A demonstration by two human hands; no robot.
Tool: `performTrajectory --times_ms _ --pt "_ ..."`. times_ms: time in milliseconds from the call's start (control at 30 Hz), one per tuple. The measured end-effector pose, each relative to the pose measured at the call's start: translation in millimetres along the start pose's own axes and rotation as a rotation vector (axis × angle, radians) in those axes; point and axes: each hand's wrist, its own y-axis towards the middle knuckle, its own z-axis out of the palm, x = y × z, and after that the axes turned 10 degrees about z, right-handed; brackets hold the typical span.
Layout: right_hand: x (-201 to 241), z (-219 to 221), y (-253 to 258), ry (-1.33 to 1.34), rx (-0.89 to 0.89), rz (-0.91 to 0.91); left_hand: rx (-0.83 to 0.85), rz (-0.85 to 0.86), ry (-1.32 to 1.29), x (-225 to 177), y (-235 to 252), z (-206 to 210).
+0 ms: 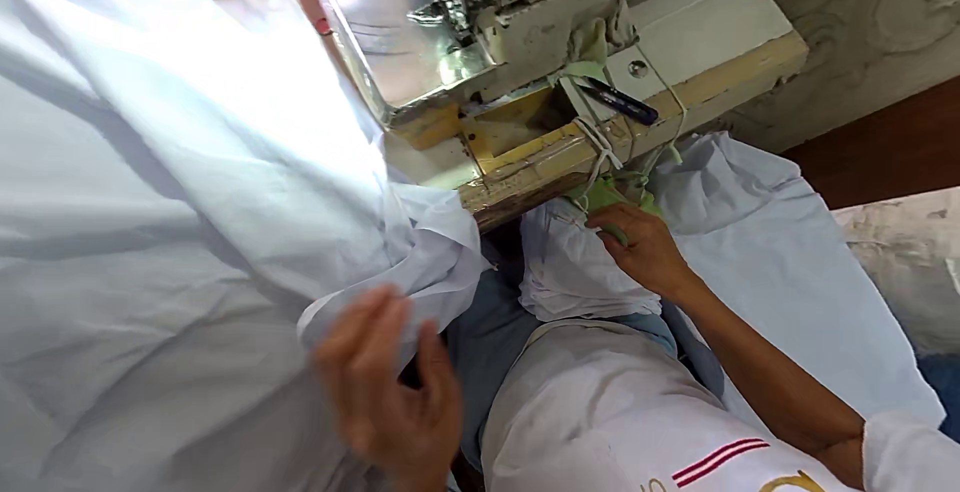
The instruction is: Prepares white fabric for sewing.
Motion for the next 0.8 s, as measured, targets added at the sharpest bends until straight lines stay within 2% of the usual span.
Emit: performTrajectory --times_ms 133,200,300,367,467,600,667,733,800 --pt "-23 0 -25 -0.01 0.082 0.18 0.342 0.046 -0.457 -17 -10 80" --pt "-28 -1 -34 -0.05 0.193 0.253 0.537 -0.023 -0.546 -9 -19 128" --pt "-42 0 -40 -0.111 0.406 0.351 0.877 -0.142 -0.54 6 -26 186" --pt "-58 4 -43 -0.104 0.481 0.378 1.087 -0.15 -0.506 13 -31 205" --pt "-83 4 -50 -0.084 0.485 0.422 1.317 -0.087 -0.499 13 -29 190" --pt "-105 4 -59 -0.046 0.416 0.475 1.387 -0.057 -0.515 12 -39 156" --pt "-108 1 -58 -0.035 0.461 0.468 1.376 -0.034 -0.502 7 -31 144" --pt "-111 -8 -56 -0.026 0.506 0.42 1.282 -0.036 -0.534 1 -20 138" --pt "-111 -16 -53 -0.003 0.456 0.375 1.11 -0.069 -0.507 -4 -14 143"
